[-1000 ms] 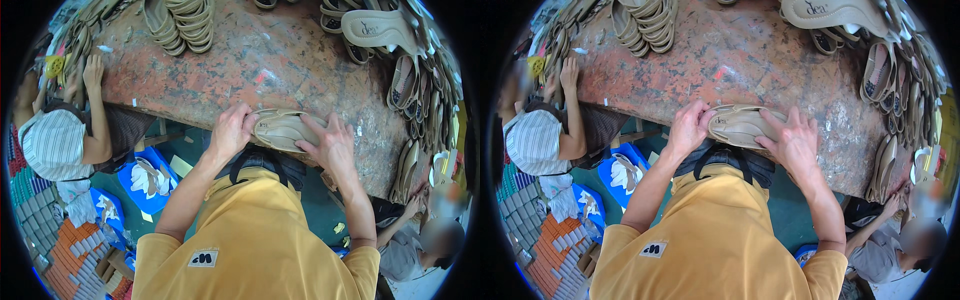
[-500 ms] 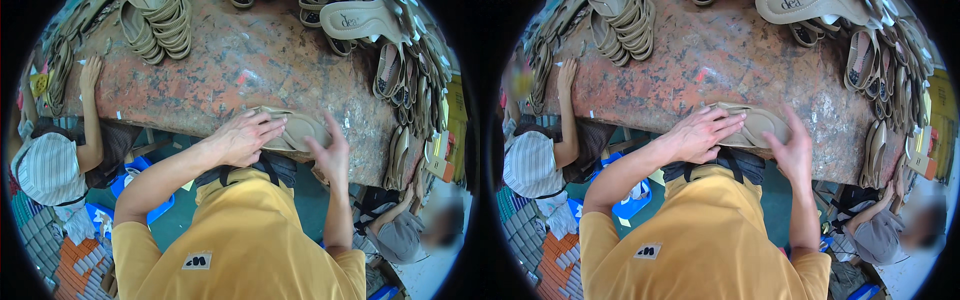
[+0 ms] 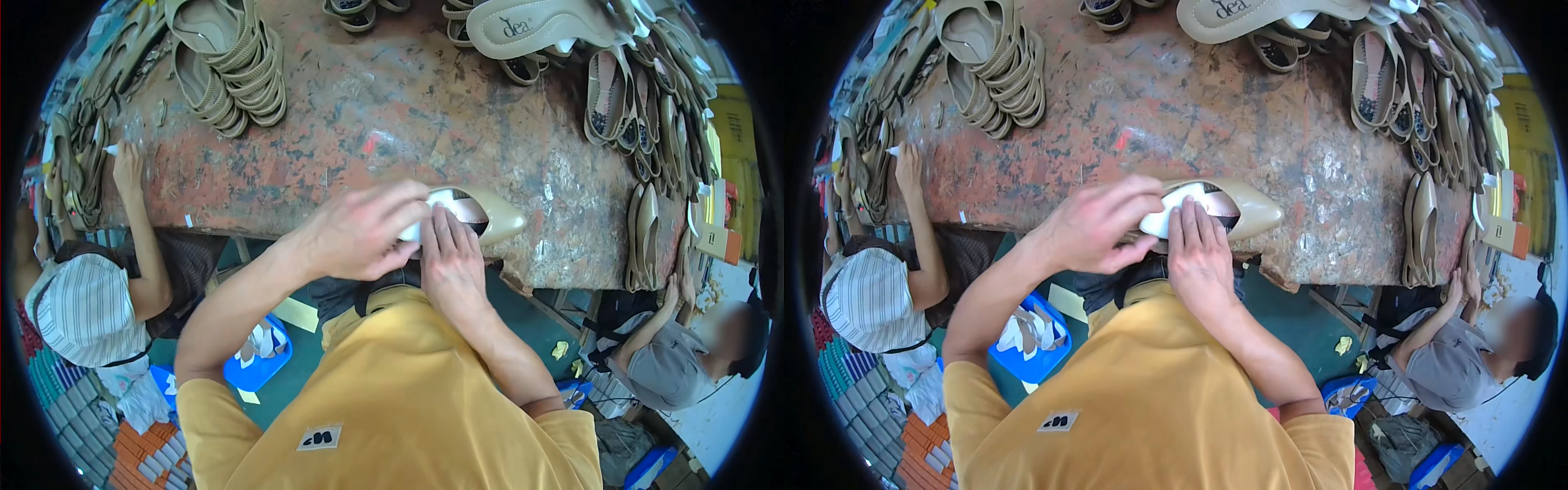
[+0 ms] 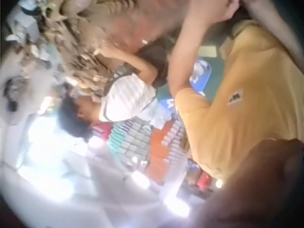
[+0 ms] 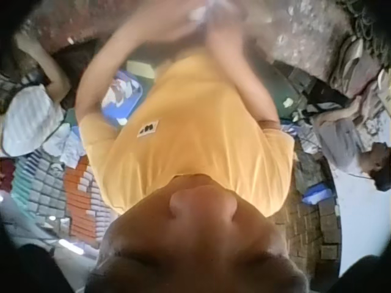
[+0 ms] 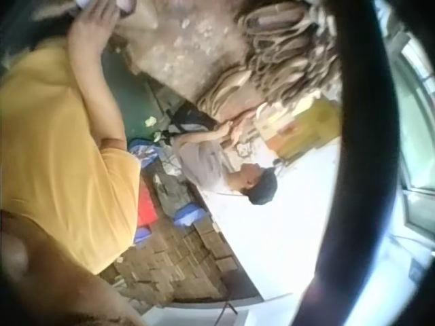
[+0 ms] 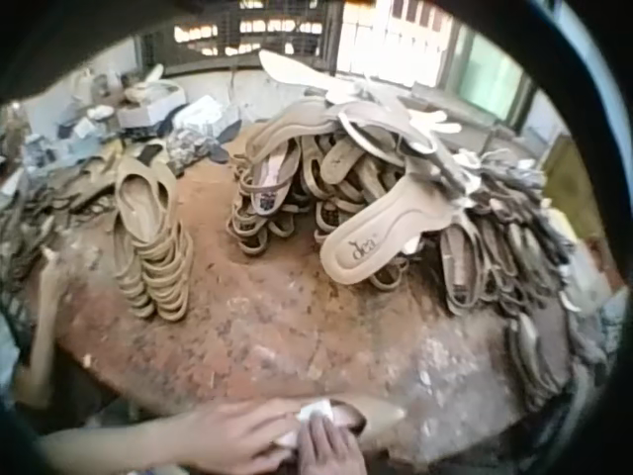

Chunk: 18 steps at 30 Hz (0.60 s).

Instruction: The person sits on a stool at a workbench, picks up shoes and insoles from the table, and inserts the insoles into the shoes by hand, pressing them into place.

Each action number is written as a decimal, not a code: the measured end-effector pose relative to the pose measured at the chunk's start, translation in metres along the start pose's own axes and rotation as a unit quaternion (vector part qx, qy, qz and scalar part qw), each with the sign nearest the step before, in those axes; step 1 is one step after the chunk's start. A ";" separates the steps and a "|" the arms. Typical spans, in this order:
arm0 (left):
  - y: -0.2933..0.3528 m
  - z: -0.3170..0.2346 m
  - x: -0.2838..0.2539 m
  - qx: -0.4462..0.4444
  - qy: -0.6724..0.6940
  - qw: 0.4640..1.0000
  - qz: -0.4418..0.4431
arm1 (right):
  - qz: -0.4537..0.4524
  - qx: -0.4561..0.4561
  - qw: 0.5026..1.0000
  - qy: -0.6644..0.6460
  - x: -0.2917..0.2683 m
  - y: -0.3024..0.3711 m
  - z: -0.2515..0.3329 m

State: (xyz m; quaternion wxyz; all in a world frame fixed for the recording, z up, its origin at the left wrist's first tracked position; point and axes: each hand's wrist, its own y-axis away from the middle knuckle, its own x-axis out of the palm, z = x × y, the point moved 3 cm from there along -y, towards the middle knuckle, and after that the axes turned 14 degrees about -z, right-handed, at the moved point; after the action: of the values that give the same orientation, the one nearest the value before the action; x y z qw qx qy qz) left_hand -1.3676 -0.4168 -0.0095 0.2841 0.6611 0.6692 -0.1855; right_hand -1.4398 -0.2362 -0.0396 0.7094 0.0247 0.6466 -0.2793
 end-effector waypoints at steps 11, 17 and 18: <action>-0.080 -0.040 0.091 0.256 -0.287 0.914 0.131 | -0.011 0.055 0.979 -0.196 -0.007 0.013 -0.131; -0.037 -0.013 0.070 0.307 -0.335 0.891 -0.013 | -0.011 0.114 0.963 -0.242 -0.009 0.007 -0.134; -0.055 -0.026 0.082 0.301 -0.339 0.891 -0.012 | -0.010 0.111 0.962 -0.249 -0.005 0.009 -0.135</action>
State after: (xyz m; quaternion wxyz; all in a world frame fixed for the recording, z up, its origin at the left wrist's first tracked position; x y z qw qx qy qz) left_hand -1.4228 -0.3401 -0.0476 0.2789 0.6042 0.4520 -0.5940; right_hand -1.5581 -0.1730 -0.0602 0.8380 0.0260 0.4148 -0.3536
